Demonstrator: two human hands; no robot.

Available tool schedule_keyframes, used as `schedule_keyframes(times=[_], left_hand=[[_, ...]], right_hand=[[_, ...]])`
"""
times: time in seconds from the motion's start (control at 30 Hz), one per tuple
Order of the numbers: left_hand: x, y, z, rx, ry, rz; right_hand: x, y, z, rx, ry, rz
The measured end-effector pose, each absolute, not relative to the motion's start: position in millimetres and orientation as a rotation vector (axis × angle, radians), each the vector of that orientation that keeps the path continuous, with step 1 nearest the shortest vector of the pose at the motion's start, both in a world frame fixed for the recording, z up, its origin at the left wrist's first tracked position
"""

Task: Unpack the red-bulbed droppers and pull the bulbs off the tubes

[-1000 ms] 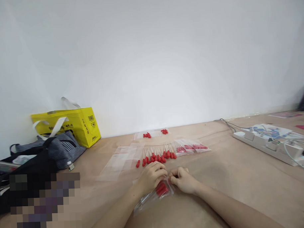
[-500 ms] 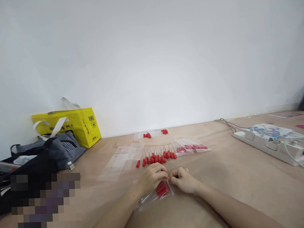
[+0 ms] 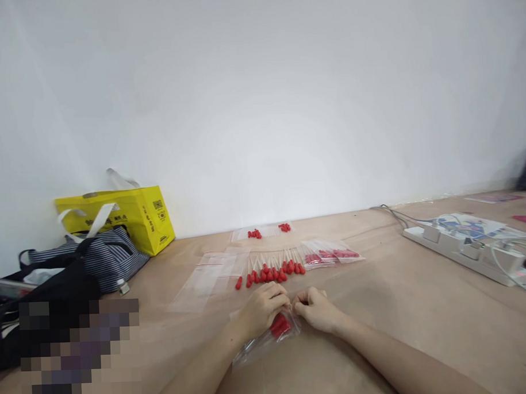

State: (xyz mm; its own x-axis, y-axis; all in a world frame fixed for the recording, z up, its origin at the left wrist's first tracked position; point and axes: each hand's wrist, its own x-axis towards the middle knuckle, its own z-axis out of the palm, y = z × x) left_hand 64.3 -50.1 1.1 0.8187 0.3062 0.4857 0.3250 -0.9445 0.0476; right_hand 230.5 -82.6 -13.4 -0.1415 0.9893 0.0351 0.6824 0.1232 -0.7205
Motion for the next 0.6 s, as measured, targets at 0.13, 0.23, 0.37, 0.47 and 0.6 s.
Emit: schedule_keyframes(times=[0.13,0.23,0.37,0.47,0.6], left_hand=[[63.6,-50.2,0.5,-2.984,-0.566,-0.74],[63.6,-49.9,0.0,-3.003,-0.622,-0.716],[64.1,-50.1,-0.2,-3.044,-0.77,-0.671],[64.0,-50.6,-0.1,-3.06,-0.807,-0.655],[63.2,-50.5,0.2,-3.073,-0.813,-0.65]], right_hand=[[231.7,-83.6,-8.9,-1.612,-1.817,0.8],[232.4,-85.2,-5.8,-1.592,-1.808,0.866],[231.7,-87.9,-4.0,-1.593,-1.86,0.845],[231.6,-88.8,-3.0,-1.601,-1.857,0.85],[230.0,-87.5,-0.5,-1.64,-1.856,0.867]])
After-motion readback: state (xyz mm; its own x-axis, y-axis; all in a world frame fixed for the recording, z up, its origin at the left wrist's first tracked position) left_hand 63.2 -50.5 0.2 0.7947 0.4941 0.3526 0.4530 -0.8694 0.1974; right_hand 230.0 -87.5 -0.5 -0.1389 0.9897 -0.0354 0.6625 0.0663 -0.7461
